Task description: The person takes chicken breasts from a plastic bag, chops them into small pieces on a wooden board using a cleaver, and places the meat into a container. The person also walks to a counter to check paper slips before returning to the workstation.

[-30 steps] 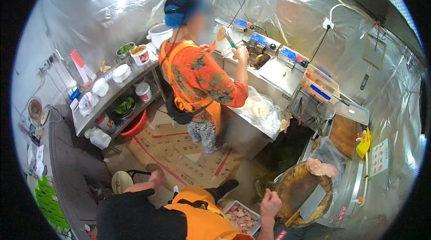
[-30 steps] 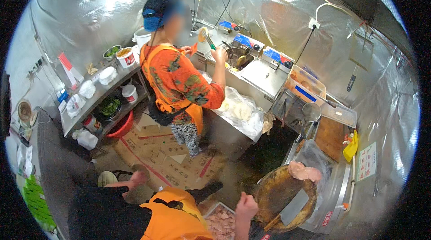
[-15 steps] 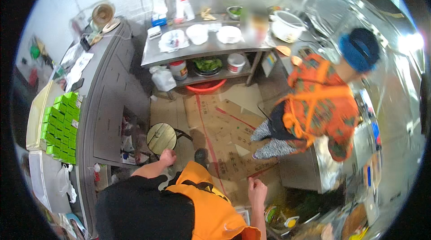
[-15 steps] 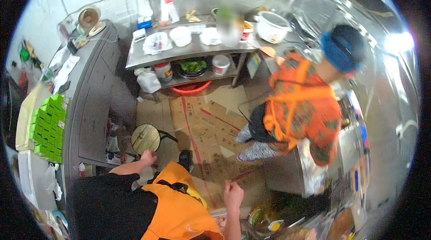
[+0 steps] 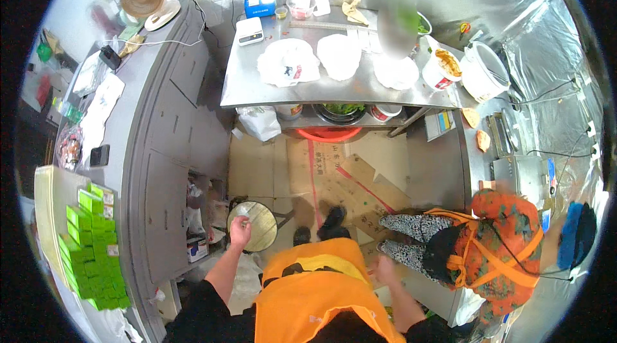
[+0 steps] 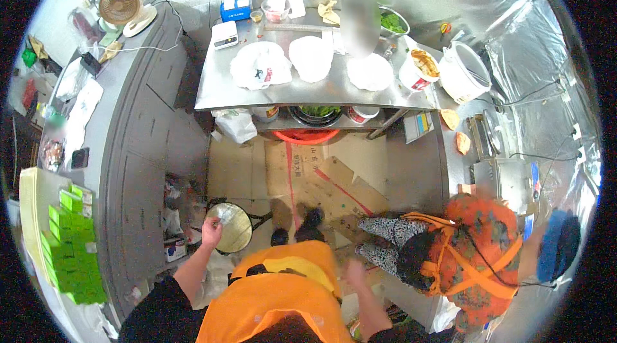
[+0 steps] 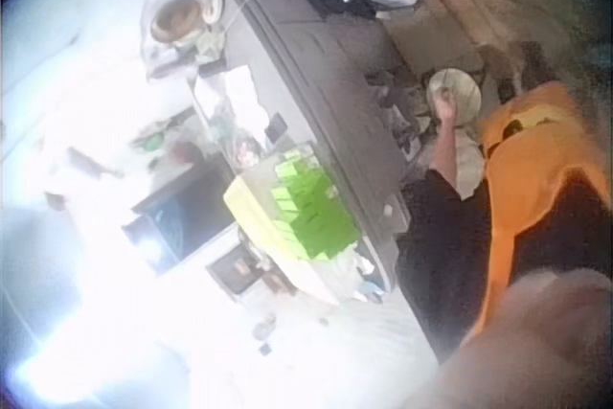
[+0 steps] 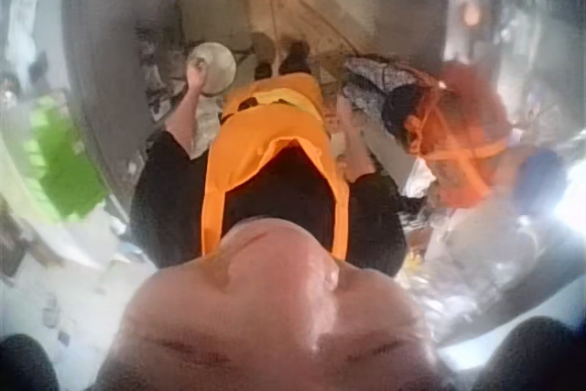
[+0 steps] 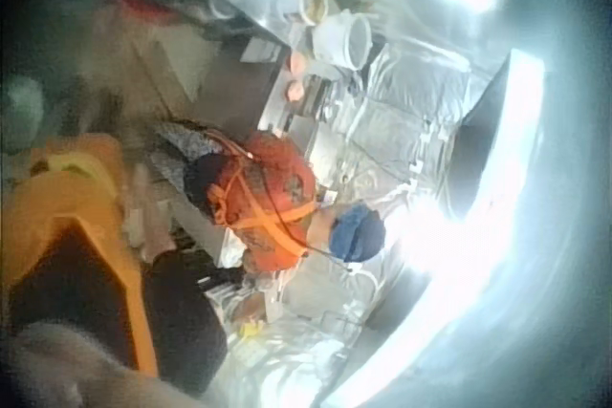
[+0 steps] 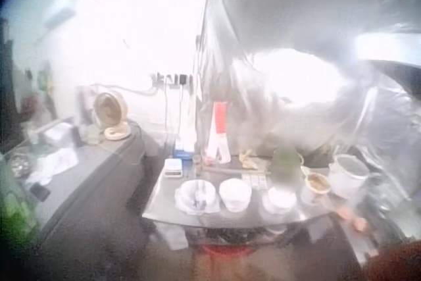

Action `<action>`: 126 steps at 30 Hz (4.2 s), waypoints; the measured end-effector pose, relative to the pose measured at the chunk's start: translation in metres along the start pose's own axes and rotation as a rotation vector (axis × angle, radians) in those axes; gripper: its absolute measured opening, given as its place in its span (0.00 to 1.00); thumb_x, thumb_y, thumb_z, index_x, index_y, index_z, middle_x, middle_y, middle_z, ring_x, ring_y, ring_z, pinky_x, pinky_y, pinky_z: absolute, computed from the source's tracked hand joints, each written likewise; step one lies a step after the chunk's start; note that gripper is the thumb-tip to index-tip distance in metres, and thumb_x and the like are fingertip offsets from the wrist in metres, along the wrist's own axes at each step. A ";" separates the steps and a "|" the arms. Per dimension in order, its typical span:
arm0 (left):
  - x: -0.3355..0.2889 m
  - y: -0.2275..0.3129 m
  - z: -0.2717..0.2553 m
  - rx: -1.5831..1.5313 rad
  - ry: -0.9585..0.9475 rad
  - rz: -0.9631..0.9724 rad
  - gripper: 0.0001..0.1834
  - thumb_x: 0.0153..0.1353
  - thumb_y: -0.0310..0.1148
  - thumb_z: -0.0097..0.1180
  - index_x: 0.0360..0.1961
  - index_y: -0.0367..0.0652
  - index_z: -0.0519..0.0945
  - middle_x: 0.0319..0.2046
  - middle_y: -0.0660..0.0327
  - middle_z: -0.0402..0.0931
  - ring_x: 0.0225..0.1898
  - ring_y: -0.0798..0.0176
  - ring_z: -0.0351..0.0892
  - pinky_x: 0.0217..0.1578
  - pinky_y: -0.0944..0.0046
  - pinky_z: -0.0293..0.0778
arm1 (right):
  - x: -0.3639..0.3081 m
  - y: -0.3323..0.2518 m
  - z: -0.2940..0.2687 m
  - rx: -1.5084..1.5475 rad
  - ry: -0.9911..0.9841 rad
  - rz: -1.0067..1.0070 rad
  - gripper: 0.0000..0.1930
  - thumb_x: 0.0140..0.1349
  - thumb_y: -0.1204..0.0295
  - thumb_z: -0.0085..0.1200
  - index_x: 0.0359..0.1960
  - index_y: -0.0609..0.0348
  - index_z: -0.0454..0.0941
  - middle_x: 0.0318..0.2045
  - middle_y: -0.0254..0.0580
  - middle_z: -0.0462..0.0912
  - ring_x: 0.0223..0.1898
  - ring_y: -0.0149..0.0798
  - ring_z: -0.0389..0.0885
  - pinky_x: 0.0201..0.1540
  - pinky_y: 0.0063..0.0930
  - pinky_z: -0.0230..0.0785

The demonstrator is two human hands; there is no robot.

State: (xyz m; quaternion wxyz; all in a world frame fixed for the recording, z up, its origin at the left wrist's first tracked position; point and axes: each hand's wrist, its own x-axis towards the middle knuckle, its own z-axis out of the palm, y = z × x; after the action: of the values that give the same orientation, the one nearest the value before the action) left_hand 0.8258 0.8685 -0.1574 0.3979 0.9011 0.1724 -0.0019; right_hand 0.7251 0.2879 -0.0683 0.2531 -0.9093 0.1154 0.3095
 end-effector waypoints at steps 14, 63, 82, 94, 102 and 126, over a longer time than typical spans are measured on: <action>0.014 0.024 0.006 0.027 0.150 -0.854 0.12 0.61 0.31 0.60 0.41 0.33 0.84 0.34 0.46 0.84 0.36 0.49 0.85 0.42 0.52 0.78 | 0.417 -0.498 -0.308 -0.617 0.570 -0.941 0.36 0.56 0.78 0.61 0.70 0.49 0.69 0.66 0.57 0.66 0.64 0.62 0.67 0.64 0.57 0.64; 0.380 0.105 -0.043 -0.069 -0.057 -0.498 0.11 0.64 0.31 0.61 0.43 0.34 0.84 0.38 0.54 0.84 0.41 0.57 0.82 0.45 0.57 0.76 | 0.748 -0.493 -0.402 -0.317 0.602 -0.459 0.20 0.62 0.70 0.58 0.57 0.56 0.75 0.55 0.49 0.79 0.47 0.52 0.80 0.48 0.45 0.75; 0.324 0.169 0.006 0.012 -0.154 -0.670 0.19 0.65 0.37 0.62 0.52 0.34 0.84 0.44 0.46 0.86 0.48 0.48 0.85 0.48 0.53 0.79 | 0.766 -0.463 -0.427 -0.631 0.696 -0.680 0.22 0.63 0.73 0.49 0.59 0.64 0.77 0.54 0.43 0.76 0.57 0.45 0.73 0.55 0.41 0.67; 0.294 0.149 -0.004 -0.028 -0.206 -0.679 0.19 0.67 0.40 0.61 0.51 0.36 0.85 0.38 0.50 0.87 0.42 0.55 0.86 0.43 0.57 0.79 | 0.736 -0.474 -0.471 -0.342 0.795 -0.540 0.23 0.60 0.79 0.55 0.60 0.59 0.77 0.57 0.47 0.77 0.57 0.50 0.74 0.57 0.47 0.70; 0.314 0.179 -0.019 0.147 -0.308 -0.660 0.18 0.67 0.40 0.60 0.48 0.36 0.85 0.34 0.50 0.86 0.40 0.58 0.86 0.39 0.56 0.78 | 0.617 -0.428 -0.508 0.120 0.763 -0.592 0.15 0.70 0.74 0.54 0.56 0.63 0.79 0.41 0.54 0.82 0.41 0.56 0.82 0.45 0.44 0.76; 0.524 0.200 0.140 0.410 -1.079 0.227 0.15 0.65 0.38 0.59 0.36 0.33 0.82 0.27 0.53 0.84 0.29 0.56 0.81 0.32 0.51 0.74 | 0.136 -0.324 -0.134 0.243 0.429 0.653 0.17 0.72 0.66 0.51 0.59 0.54 0.78 0.44 0.43 0.85 0.43 0.49 0.85 0.43 0.41 0.80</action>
State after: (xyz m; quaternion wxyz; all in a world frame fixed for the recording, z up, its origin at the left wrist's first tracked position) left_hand 1.3993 0.8056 -0.1836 0.2447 0.8441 -0.1560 -0.4509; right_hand 1.0179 0.4831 0.0642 0.2174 -0.8323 0.4838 0.1607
